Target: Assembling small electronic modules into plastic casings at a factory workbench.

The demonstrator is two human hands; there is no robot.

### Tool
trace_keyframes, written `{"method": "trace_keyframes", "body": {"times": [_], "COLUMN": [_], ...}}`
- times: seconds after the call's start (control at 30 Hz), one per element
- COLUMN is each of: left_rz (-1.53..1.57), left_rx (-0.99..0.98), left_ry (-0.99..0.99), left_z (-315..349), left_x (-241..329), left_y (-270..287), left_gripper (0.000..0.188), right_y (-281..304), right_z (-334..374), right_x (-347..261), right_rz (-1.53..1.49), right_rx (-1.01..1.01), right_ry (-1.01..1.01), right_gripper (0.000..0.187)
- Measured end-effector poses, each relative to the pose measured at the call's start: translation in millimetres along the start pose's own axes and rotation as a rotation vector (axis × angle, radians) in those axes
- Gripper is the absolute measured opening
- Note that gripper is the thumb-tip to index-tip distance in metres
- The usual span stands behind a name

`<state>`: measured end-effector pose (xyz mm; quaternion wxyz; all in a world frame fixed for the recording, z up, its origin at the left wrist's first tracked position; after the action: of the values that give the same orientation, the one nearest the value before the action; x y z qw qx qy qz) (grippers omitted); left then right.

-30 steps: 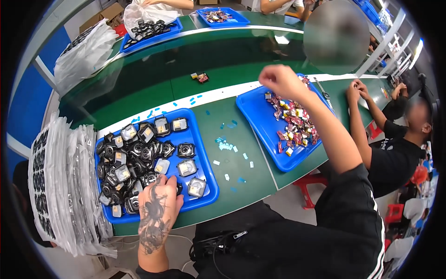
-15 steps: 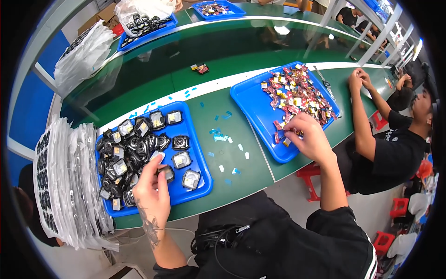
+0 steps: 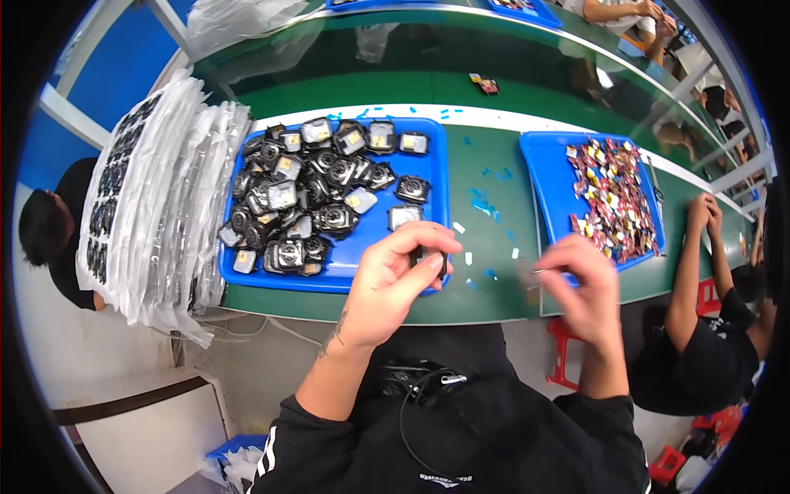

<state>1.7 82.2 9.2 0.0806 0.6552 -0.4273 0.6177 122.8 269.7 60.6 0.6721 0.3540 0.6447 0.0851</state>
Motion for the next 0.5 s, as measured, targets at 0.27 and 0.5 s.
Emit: {"method": "trace_keyframes", "body": {"times": [0.27, 0.5], "left_rz": [-0.612, -0.660], "left_rx": [-0.349, -0.256], "left_ry": [-0.077, -0.175], "left_z": [5.0, 17.6], "left_x": [6.7, 6.5], "left_y": [-28.6, -18.8], "left_gripper": [0.025, 0.015], "right_y": [-49.4, -57.1], "right_z": [-1.6, -1.0], "right_x": [-13.9, -9.5], "right_rz": [-0.311, -0.532], "right_rx": [-0.231, -0.233], "right_ry": [-0.123, -0.256], "right_gripper": [0.012, 0.013]}}
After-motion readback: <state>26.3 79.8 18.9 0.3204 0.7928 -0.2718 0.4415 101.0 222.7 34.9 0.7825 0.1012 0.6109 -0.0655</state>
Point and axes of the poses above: each hand's wrist, its own z-axis away from the middle knuckle, its own y-axis out of the back of the hand, x = y × z, the point moved 6 cm from there along -z, towards the middle knuckle, and after that the axes turned 14 degrees about -y, right-handed, at the moved point
